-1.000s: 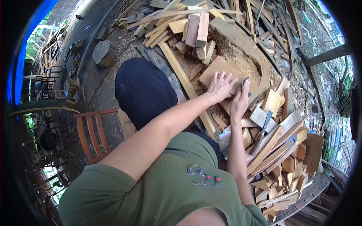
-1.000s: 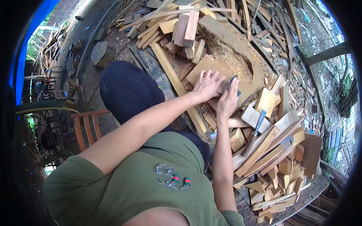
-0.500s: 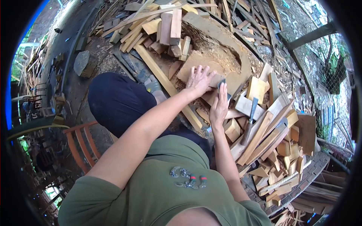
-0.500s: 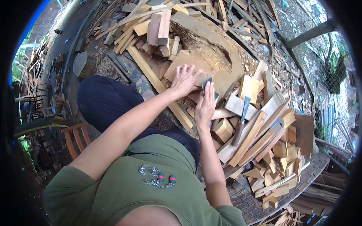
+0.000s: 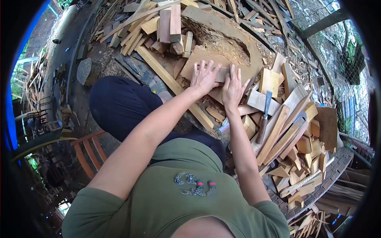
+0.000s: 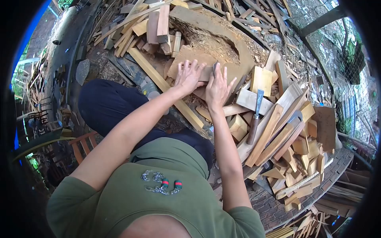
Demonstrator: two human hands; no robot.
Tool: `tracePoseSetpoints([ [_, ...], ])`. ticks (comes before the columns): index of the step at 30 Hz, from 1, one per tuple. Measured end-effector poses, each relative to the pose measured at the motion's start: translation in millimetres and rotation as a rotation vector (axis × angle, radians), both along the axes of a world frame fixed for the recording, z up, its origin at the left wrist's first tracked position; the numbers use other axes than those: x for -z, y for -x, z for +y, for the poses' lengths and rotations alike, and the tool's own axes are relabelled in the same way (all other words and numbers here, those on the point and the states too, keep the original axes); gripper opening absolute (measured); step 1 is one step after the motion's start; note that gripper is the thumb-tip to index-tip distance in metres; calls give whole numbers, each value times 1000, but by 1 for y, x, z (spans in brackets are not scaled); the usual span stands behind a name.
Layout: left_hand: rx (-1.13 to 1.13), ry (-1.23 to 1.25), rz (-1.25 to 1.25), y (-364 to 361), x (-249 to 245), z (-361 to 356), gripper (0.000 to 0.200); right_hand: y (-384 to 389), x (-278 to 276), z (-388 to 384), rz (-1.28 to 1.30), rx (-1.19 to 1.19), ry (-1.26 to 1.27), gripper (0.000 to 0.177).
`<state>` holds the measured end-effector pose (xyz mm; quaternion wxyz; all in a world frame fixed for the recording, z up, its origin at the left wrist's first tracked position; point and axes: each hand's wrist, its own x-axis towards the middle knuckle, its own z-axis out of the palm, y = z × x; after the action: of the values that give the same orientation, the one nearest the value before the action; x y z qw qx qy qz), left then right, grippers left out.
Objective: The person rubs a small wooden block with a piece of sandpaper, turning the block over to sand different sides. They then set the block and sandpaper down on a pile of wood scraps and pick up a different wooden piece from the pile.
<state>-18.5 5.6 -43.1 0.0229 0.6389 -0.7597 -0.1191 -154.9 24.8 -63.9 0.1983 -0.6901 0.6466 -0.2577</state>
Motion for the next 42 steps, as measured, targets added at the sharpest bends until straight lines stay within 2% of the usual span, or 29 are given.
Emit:
tracePoseSetpoints([
  [3,-9,83,-22,-2,6,-6,75,-1,-2,19,-10,9,17,48],
  [6,-6,26,4,-1,12,-1,75,-5,-11,28,56,-103,55,48],
  [9,-109,50,67,-2,16,-12,62,-19,-12,4,-15,-156,104,44],
  [11,-71,56,54,-6,11,-11,62,-22,-9,-1,-254,-131,74,42],
  [13,-25,66,39,-10,7,-14,62,-18,-19,9,-325,-76,12,42],
  [17,-16,65,59,-8,9,-11,70,-17,-12,10,-310,-62,32,42],
  [21,-35,33,33,-6,2,-13,67,-23,-11,-26,-381,-15,3,42],
  [25,-28,6,3,-6,2,-12,73,-18,-21,7,-443,3,4,41],
  [26,-9,40,-2,-8,15,-14,72,-16,-17,17,-373,-28,23,40],
  [31,19,46,29,-7,8,-10,72,-18,-21,-16,-432,35,12,39],
  [33,25,69,29,-9,7,-12,74,-20,-24,-24,-504,158,-259,39],
  [35,7,33,0,-8,4,-13,76,-19,-21,0,-490,106,-24,40],
  [37,18,29,12,-8,3,-13,77,-17,-24,16,-429,99,0,39],
  [38,16,14,16,-9,5,-12,77,-16,-21,11,-424,101,-15,39],
  [40,18,48,-1,-8,3,-12,71,-14,-28,-8,-476,132,-226,39],
  [42,26,43,4,-7,5,-10,73,-14,-29,-8,-454,131,-208,39],
])
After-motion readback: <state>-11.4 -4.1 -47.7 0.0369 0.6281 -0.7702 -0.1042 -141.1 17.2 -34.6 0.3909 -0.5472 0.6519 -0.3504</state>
